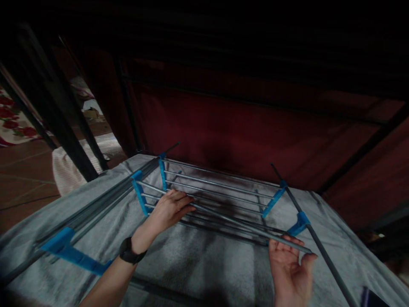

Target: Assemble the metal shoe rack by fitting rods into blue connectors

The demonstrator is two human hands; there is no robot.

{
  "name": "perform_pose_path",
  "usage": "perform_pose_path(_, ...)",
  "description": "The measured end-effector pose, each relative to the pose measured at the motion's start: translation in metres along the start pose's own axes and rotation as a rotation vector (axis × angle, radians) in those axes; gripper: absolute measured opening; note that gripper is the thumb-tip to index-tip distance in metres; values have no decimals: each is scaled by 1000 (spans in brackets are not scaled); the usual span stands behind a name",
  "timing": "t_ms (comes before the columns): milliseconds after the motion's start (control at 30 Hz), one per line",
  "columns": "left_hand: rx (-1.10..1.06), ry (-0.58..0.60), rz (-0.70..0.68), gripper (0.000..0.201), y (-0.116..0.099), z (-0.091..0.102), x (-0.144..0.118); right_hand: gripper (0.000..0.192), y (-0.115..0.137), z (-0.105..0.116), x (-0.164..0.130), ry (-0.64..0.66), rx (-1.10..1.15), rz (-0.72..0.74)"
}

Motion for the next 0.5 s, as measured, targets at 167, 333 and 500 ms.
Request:
perform_pose_path(167, 26, -38, -20, 31, 6, -3, 4, 25, -4, -4, 10, 85, -106, 25)
perform_pose_path(333, 48, -53, -37, 36, 10, -4, 8, 24, -10, -6, 17, 74, -59, -18)
perform_pose_path(500, 64, -66, -36, 41, 16, -8, 10, 27, -14, -10, 27, 128, -98, -5)
Point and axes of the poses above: each hand's wrist, its own x-axis towards the middle knuckle, its own z-axis out of the back of the hand, y = z × x, the point moved 6 cm from there along x, towards the middle knuckle, and after that the axes turned 2 degrees about -y, right-handed, at the moved point
